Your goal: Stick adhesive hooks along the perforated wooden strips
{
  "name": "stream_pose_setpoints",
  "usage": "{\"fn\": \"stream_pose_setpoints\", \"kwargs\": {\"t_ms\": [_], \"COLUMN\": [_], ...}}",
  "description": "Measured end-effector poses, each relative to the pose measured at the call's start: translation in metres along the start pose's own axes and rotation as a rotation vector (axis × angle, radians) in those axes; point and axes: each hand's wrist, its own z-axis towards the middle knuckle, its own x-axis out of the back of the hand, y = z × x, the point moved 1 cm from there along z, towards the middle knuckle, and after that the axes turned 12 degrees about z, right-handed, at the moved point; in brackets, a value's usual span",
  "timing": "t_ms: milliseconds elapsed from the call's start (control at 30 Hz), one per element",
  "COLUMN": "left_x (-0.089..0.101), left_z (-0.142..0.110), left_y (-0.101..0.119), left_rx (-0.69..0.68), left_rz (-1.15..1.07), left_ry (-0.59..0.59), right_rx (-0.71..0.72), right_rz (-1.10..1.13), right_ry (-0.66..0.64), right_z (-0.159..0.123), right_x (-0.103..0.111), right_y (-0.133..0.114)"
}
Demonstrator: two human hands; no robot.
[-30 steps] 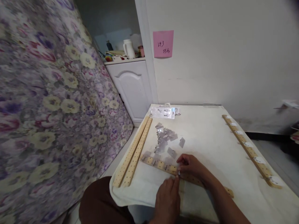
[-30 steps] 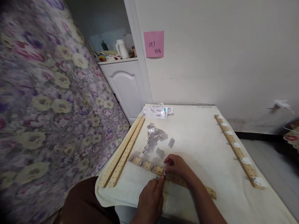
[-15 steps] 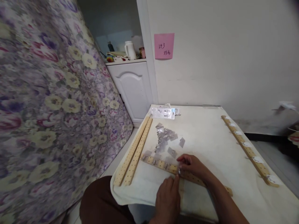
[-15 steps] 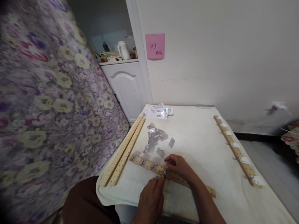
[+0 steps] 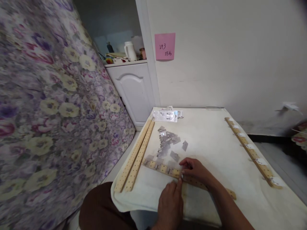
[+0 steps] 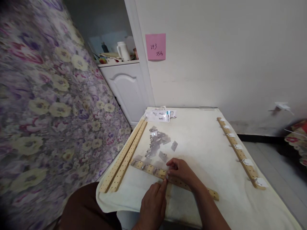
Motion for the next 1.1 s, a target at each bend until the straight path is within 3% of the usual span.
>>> {"fn": "stream_pose_setpoints", "kwargs": {"t_ms": [600,1100], "left_x": [0.0016,0.0027], "left_z": [0.0010,0.0016], "left_y": [0.0008,0.0007], "left_rx": [0.007,0.024], "left_rz": [0.017,0.031], "left_ry": [0.035,-0.004], "right_rx": [-0.022,-0.034], "right_rz": [0.035,0.004], "right_ry": [0.010,0.026], "right_z": [0.0043,0.0040], "right_x": [0.0002,-0.0015], "right_y": [0.0034,0.0028]}}
